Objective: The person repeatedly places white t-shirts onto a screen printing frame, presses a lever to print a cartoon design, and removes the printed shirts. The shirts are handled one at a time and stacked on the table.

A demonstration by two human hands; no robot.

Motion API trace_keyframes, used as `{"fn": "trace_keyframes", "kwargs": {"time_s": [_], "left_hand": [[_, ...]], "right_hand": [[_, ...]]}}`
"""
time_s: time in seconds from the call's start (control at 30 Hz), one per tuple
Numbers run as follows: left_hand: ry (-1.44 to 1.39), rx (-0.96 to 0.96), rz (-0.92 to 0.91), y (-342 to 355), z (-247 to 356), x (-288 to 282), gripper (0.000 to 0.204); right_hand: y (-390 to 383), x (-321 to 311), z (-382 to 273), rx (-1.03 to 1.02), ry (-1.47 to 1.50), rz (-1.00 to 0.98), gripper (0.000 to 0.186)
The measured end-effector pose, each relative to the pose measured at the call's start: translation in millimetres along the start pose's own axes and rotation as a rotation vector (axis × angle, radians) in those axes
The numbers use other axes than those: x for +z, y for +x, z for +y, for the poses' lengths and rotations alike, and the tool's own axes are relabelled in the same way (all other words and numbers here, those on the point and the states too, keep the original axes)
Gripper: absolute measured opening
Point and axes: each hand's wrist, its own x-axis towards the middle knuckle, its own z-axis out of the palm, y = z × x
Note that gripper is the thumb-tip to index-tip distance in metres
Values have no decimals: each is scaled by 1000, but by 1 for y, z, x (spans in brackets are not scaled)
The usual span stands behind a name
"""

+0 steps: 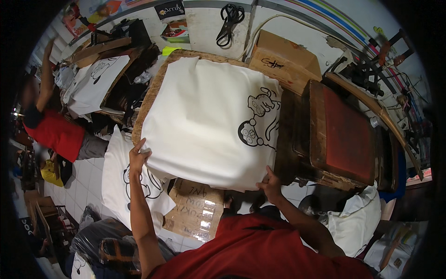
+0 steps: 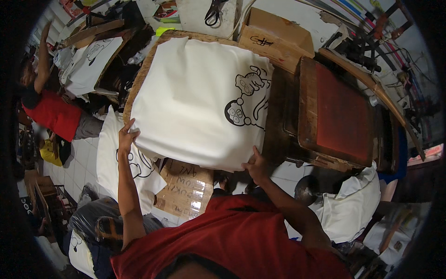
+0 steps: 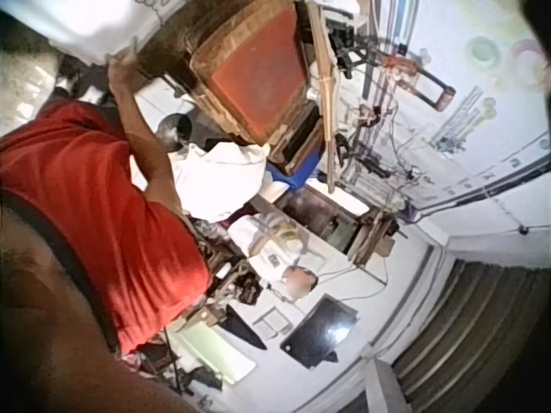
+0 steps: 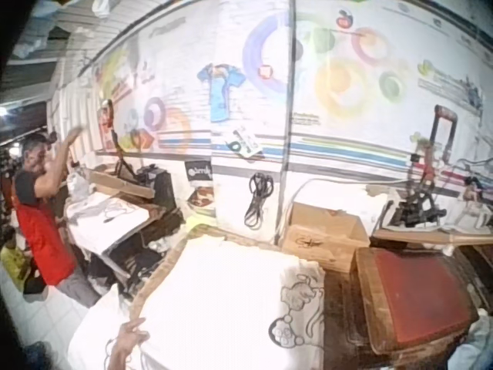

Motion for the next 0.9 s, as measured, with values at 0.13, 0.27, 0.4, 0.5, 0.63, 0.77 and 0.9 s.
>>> {"fn": "trace_keyframes", "kwargs": {"time_s": [0.13, 0.27, 0.4, 0.5, 0.63, 0.77, 0.9], "left_hand": [[47, -7, -9, -4, -6, -12, 64], [396, 135, 166, 4, -6, -18, 58], [497, 399, 342, 56, 21, 0, 38], [548, 525, 259, 129, 55, 40, 27], [634, 434, 209, 239, 100, 100, 32], [667, 256, 214, 310, 119, 152, 27], [482, 95, 59, 339, 132, 167, 22]], "right_hand": [[-18, 0, 2, -15, 128, -99, 90], [-4, -11, -19, -86, -463, 32, 69], [89, -30, -76, -269, -301, 246, 43], [204, -34, -126, -264, -335, 334, 29], [356, -27, -162, -169, -436, 515, 27], [432, -38, -158, -80, -475, 405, 25], [434, -67, -154, -79, -63, 476, 22]]}}
